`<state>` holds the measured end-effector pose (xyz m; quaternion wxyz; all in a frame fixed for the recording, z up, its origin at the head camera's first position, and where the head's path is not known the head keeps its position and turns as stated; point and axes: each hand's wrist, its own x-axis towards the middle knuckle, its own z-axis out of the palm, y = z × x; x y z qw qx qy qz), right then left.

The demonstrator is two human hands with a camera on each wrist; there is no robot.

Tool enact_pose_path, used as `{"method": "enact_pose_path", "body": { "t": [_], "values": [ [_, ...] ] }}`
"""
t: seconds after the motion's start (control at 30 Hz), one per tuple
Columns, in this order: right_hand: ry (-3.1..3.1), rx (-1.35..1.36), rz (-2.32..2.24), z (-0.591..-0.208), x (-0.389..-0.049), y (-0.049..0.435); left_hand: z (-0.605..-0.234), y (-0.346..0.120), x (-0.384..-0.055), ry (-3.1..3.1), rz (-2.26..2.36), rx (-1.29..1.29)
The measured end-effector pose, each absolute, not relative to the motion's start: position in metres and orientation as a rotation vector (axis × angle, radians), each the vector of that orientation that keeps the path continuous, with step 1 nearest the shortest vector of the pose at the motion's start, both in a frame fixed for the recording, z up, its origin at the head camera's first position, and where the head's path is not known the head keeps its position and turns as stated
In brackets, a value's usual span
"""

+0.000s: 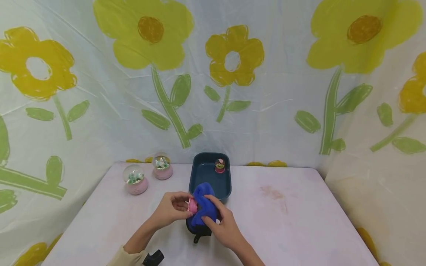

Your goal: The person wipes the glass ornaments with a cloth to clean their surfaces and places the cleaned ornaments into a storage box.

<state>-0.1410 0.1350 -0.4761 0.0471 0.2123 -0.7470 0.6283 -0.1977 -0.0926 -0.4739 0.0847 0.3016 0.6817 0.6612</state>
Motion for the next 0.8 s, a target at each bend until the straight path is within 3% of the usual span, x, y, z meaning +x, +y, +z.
{"method": "enact_pose_path", "body": {
  "t": [0.3,0.4,0.67,0.8],
  "values": [
    [-2.423,0.581,2.042,-0.461,-0.144,0.143,-0.468,-0.083,-0.201,2.311,1.899,1.426],
    [-2.446,0.617,1.944,-0.462,-0.142,0.142,-0.472,-0.083,-0.200,2.236,1.982,1.335],
    [-2.420,0.748,1.500,-0.468,-0.134,0.135,-0.489,-0.081,-0.190,1.687,2.244,0.712],
    [-2.397,0.730,1.482,-0.470,-0.132,0.131,-0.488,-0.081,-0.189,1.689,2.254,0.694]
  ]
}}
